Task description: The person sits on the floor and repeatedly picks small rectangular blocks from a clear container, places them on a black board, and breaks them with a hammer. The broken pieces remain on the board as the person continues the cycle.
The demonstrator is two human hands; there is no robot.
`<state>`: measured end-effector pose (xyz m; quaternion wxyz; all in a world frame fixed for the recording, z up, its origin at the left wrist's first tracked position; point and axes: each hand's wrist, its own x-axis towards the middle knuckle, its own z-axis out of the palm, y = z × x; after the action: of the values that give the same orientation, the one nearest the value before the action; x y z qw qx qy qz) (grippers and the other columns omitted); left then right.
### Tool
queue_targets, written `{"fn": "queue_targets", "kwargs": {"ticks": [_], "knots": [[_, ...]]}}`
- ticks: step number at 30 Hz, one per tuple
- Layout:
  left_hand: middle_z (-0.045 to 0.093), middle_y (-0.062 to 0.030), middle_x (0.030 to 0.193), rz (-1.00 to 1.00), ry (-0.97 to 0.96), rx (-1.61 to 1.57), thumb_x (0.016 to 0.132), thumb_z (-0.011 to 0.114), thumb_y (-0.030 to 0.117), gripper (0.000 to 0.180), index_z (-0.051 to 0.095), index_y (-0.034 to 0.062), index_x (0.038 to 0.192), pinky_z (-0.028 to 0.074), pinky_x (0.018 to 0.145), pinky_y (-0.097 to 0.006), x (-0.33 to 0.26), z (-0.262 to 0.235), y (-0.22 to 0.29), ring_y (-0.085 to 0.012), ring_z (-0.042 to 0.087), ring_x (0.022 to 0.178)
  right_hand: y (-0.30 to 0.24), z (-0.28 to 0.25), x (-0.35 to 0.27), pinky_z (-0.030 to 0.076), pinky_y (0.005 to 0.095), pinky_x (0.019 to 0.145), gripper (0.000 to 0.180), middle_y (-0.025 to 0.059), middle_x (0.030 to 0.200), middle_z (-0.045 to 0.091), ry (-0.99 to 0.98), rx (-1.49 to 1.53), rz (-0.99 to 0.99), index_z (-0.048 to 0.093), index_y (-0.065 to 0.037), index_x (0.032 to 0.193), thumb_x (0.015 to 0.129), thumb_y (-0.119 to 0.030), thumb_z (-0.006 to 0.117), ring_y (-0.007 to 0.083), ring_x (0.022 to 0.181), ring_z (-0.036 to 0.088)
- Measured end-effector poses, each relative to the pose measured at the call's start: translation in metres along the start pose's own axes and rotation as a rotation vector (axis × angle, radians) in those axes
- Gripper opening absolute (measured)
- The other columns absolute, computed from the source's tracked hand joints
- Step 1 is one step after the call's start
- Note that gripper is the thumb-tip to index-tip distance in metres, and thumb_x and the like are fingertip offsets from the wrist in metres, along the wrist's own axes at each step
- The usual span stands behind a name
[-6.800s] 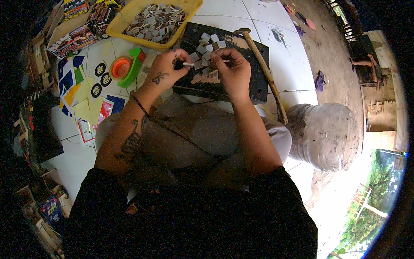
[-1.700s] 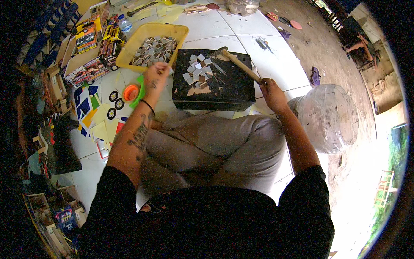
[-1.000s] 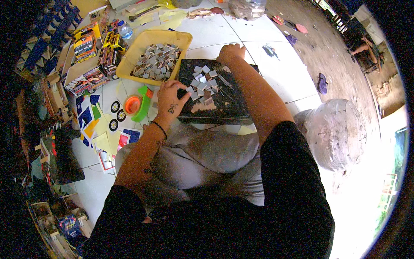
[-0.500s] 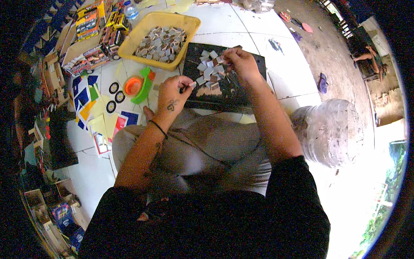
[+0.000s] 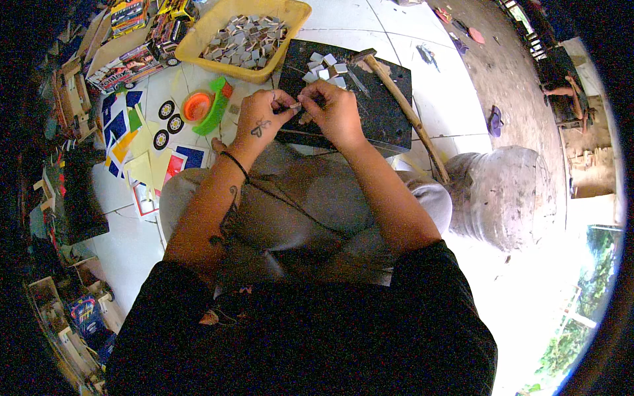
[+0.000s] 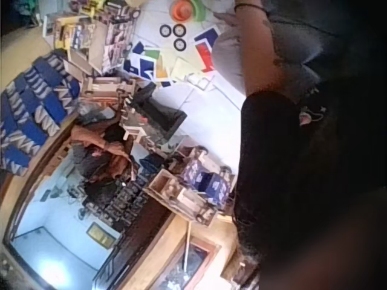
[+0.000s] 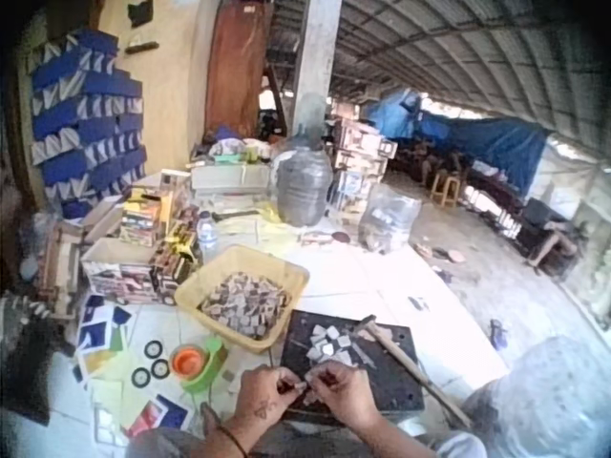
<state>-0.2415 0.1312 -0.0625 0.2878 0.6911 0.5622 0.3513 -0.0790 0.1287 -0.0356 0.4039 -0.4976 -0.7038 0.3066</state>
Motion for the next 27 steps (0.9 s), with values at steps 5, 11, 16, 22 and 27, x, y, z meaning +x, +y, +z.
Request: {"fn": "queue_targets", "kwargs": {"ticks": [5,11,16,22,27], "knots": [[0.067,-0.0043,0.072,0.072,0.043,0.077,0.072,0.073,0.022,0.012,0.069,0.0118,0.077,0.039,0.075,-0.04,-0.001,0.0,-0.002,-0.0242,0.063,0.074,-0.001,0.001,0.003,0.05,0.025,0.058,0.01,0.0071,0.074,0.066,-0.009,-0.126,-0.042,0.065,0.0,0.085,0.081,-0.009,0.069,0.0109,0.063,0.062],[0.068,-0.0045,0.075,0.06,0.029,0.081,0.072,0.073,0.021,0.011,0.069,0.0119,0.078,0.039,0.075,-0.041,0.0,-0.001,0.001,-0.0247,0.063,0.076,-0.006,0.0,0.002,0.05,0.0252,0.06,0.011,0.0074,0.076,0.067,-0.044,-0.127,0.002,0.065,0.0,0.087,0.081,-0.009,0.069,0.01,0.067,0.063],[0.069,-0.0049,0.076,0.055,0.024,0.085,0.073,0.072,0.022,0.012,0.07,0.0118,0.079,0.038,0.076,-0.041,-0.001,-0.002,0.003,-0.0247,0.063,0.076,-0.008,0.002,0.003,0.051,0.0305,0.054,0.005,0.0124,0.071,0.066,-0.028,-0.148,-0.127,0.064,-0.002,0.082,0.08,-0.006,0.065,0.0197,0.057,0.066],[0.069,-0.0055,0.076,0.05,0.014,0.071,0.074,0.072,0.022,0.012,0.07,0.0116,0.08,0.038,0.075,-0.04,0.0,-0.002,0.002,-0.0245,0.063,0.076,-0.009,-0.001,0.004,0.049,0.0278,0.058,0.012,0.0116,0.075,0.066,-0.073,-0.264,-0.123,0.065,0.0,0.087,0.08,-0.009,0.068,0.0149,0.06,0.062],[0.069,-0.0056,0.075,0.064,0.024,0.072,0.074,0.072,0.022,0.012,0.07,0.0116,0.079,0.038,0.075,-0.04,0.0,0.0,-0.001,-0.0242,0.064,0.075,-0.012,0.0,0.003,0.048,0.0256,0.056,0.012,0.0091,0.072,0.066,-0.045,-0.116,0.032,0.065,0.0,0.086,0.081,-0.011,0.068,0.0102,0.06,0.06]]}}
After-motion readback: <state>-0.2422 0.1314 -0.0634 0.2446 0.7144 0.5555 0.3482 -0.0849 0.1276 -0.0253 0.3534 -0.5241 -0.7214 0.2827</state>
